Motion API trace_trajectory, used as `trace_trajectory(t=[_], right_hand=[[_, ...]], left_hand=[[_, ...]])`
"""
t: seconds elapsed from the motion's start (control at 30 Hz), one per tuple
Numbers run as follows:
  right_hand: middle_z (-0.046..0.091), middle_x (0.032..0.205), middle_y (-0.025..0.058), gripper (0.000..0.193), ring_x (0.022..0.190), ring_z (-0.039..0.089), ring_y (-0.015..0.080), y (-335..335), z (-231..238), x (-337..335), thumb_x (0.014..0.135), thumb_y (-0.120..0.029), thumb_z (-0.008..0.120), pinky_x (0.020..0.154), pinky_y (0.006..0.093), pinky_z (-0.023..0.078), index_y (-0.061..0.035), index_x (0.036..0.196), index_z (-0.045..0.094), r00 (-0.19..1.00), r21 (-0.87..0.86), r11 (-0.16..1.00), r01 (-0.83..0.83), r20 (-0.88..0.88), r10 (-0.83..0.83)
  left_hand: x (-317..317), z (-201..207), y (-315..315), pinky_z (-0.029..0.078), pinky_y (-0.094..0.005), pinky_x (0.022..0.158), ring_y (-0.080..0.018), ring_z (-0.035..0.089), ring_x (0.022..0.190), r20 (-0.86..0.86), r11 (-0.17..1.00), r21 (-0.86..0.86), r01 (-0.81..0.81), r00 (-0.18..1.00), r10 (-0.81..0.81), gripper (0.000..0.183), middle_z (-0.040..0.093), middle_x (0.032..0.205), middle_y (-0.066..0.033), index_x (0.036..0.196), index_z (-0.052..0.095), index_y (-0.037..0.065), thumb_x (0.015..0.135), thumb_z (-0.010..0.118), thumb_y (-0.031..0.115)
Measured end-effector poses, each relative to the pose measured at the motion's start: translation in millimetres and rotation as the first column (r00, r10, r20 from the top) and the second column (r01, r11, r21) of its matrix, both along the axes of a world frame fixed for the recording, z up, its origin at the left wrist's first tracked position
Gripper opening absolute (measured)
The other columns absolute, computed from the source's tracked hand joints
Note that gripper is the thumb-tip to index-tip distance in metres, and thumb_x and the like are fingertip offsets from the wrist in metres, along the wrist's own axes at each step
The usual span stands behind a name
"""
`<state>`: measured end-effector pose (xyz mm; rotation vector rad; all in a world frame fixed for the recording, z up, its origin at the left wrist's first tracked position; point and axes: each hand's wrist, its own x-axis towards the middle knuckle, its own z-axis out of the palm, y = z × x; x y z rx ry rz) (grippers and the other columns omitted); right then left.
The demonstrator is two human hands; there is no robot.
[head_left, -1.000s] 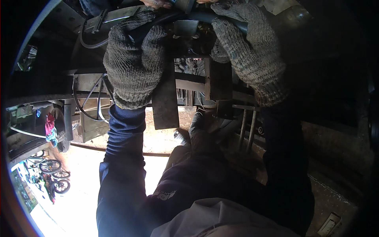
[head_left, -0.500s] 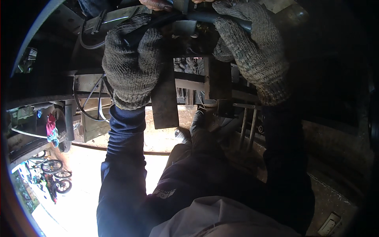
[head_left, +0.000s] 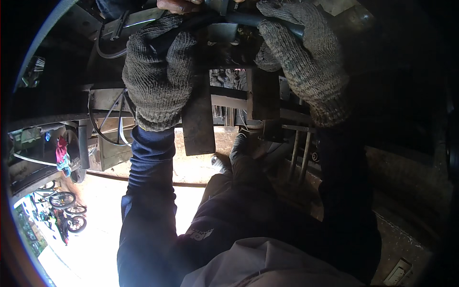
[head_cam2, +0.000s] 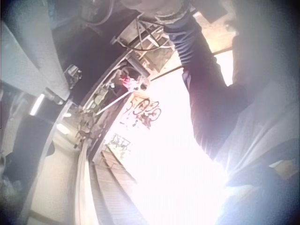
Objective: The person bends a metal pipe using a large industrial machine, positioning the pipe and then activating the machine to press the bend into it.
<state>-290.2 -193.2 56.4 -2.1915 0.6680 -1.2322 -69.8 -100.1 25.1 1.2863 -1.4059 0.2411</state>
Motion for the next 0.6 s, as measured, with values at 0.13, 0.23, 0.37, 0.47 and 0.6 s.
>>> trace_trajectory(t=[0.13, 0.23, 0.37, 0.47, 0.6], right_hand=[[0.066, 0.117, 0.0152, 0.036, 0.111, 0.065, 0.0210, 3.1, 11.3, -3.6, 0.099, -0.009, 0.066, 0.088, 0.0333, 0.058, 0.0007, 0.132, 0.054, 0.998, 0.187, 0.982, -0.035, -0.052, 0.046], [0.065, 0.118, 0.0148, 0.034, 0.105, 0.067, 0.0178, 17.1, 29.2, -2.4, 0.101, -0.007, 0.064, 0.079, 0.0293, 0.060, 0.0012, 0.132, 0.053, 0.987, 0.558, 0.815, -0.154, 0.121, 0.104], [0.065, 0.118, 0.0147, 0.032, 0.100, 0.069, 0.0174, 21.4, 23.0, 5.3, 0.101, -0.006, 0.063, 0.076, 0.0281, 0.061, 0.0016, 0.131, 0.054, 0.977, 0.504, 0.850, -0.152, 0.206, 0.053], [0.065, 0.118, 0.0151, 0.032, 0.102, 0.068, 0.0184, 18.3, 21.3, 3.5, 0.101, -0.006, 0.063, 0.079, 0.0295, 0.060, 0.0019, 0.131, 0.054, 0.982, 0.481, 0.866, -0.139, 0.182, 0.056], [0.065, 0.119, 0.0155, 0.032, 0.105, 0.067, 0.0198, 13.0, 20.1, 2.5, 0.100, -0.005, 0.063, 0.083, 0.0314, 0.059, 0.0024, 0.131, 0.055, 0.986, 0.435, 0.891, -0.129, 0.150, 0.070]], left_hand=[[4.9, -6.2, -0.4, 0.055, -0.0328, 0.088, -0.0215, 0.073, 0.096, 0.036, 1.000, 0.004, -0.021, 0.999, 0.021, 0.027, 0.075, 0.107, -0.0134, 0.117, 0.068, -0.001, 0.099, 0.069, 0.019], [10.6, -14.4, -0.7, 0.057, -0.0377, 0.083, -0.0306, 0.072, 0.090, 0.111, 0.995, 0.000, -0.101, 0.989, 0.100, 0.040, 0.072, 0.106, -0.0170, 0.119, 0.066, -0.002, 0.093, 0.076, 0.027], [15.7, -14.9, -2.0, 0.057, -0.0414, 0.077, -0.0367, 0.071, 0.083, 0.149, 0.997, -0.029, -0.069, 0.986, 0.072, 0.048, 0.070, 0.102, -0.0209, 0.117, 0.063, -0.004, 0.088, 0.082, 0.030], [6.0, -9.3, 0.9, 0.055, -0.0354, 0.092, -0.0258, 0.073, 0.101, 0.009, 0.996, 0.075, -0.055, 0.998, 0.054, 0.028, 0.075, 0.110, -0.0142, 0.118, 0.069, 0.000, 0.099, 0.069, 0.020], [18.0, -20.1, 1.6, 0.056, -0.0373, 0.087, -0.0288, 0.073, 0.096, 0.144, 0.992, 0.032, -0.119, 0.983, 0.113, 0.033, 0.073, 0.106, -0.0156, 0.117, 0.067, 0.000, 0.095, 0.073, 0.023]])
